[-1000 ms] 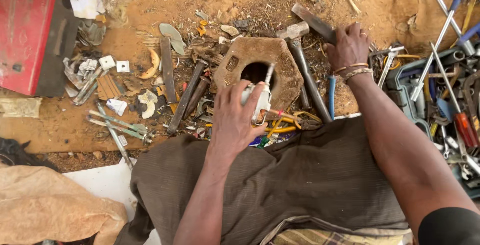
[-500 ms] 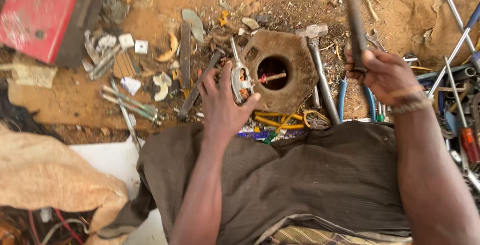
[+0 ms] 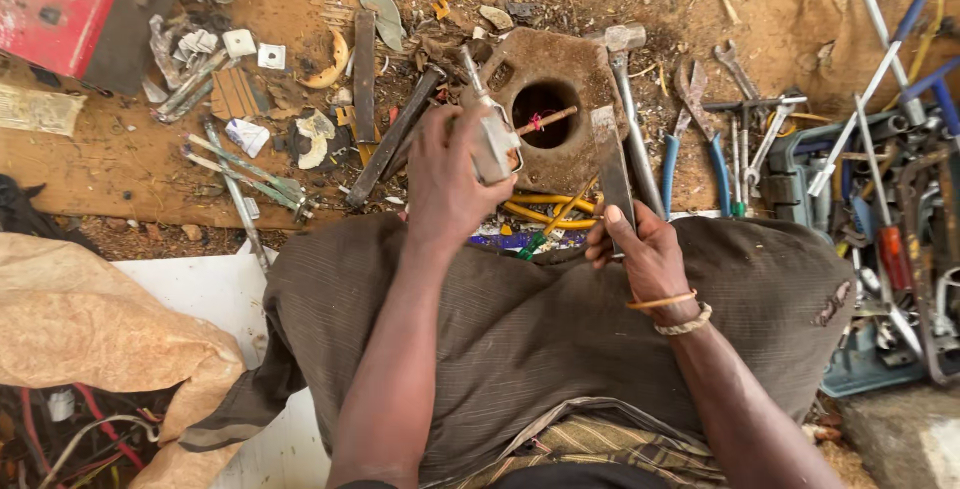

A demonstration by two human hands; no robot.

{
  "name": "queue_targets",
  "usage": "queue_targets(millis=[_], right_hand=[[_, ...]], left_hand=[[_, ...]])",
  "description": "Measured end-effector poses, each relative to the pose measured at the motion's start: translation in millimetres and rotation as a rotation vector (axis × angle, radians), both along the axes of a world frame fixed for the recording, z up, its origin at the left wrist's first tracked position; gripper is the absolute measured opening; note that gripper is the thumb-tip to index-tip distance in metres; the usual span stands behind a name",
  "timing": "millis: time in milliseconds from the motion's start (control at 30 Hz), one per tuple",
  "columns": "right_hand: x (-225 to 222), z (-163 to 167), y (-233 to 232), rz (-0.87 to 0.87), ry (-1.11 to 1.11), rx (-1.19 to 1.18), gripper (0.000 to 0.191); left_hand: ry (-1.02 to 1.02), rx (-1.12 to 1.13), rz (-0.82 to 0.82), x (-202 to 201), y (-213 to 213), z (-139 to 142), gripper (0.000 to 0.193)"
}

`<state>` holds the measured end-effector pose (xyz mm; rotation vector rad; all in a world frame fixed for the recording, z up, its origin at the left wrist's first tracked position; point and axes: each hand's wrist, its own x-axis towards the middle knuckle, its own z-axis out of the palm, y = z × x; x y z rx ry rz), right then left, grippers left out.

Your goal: The person sits on the ground and uses a hammer and chisel to chip away at a white circular electrical component. They then use a screwdriver to pry and adjust parts of the component, followed by pliers to remove a small piece. The person places the component into a yellow bag and continues to work on it with the hammer and chisel.

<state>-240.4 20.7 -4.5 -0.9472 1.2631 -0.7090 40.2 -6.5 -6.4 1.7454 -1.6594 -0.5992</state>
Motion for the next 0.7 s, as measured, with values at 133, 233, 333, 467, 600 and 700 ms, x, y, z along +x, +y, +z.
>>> queue_targets(millis=[133,233,333,467,600,700], right_hand=[[0,5,-3,-0.034,0.08,-0.102,0.035],[8,17,-4,0.027,0.303,-0.183,0.036],[19,33,-8,0.035,0.429,-0.198,0.036],[23,56,-7,0.083,0.568,-0.456,0.038],[37,49,-7,0.018,0.568,-0.841,0.049],[53,22,-14,0.177,0.797,-0.823,0.052]], left_hand=[[-0.367,-0.223,0.067,-15,0,-2,0.082],[-0.307,-0.199,0.037,-18,4,0,0.078],[-0.281,-0.216,0.008,-19,7,4,0.077],[-0.196,-0.127,-0.019,-17,9,8,0.093],[-0.265,-0.142,-0.029,-12,8,8,0.089],[-0.253,-0.15,-0.032,-12,6,7,0.089]])
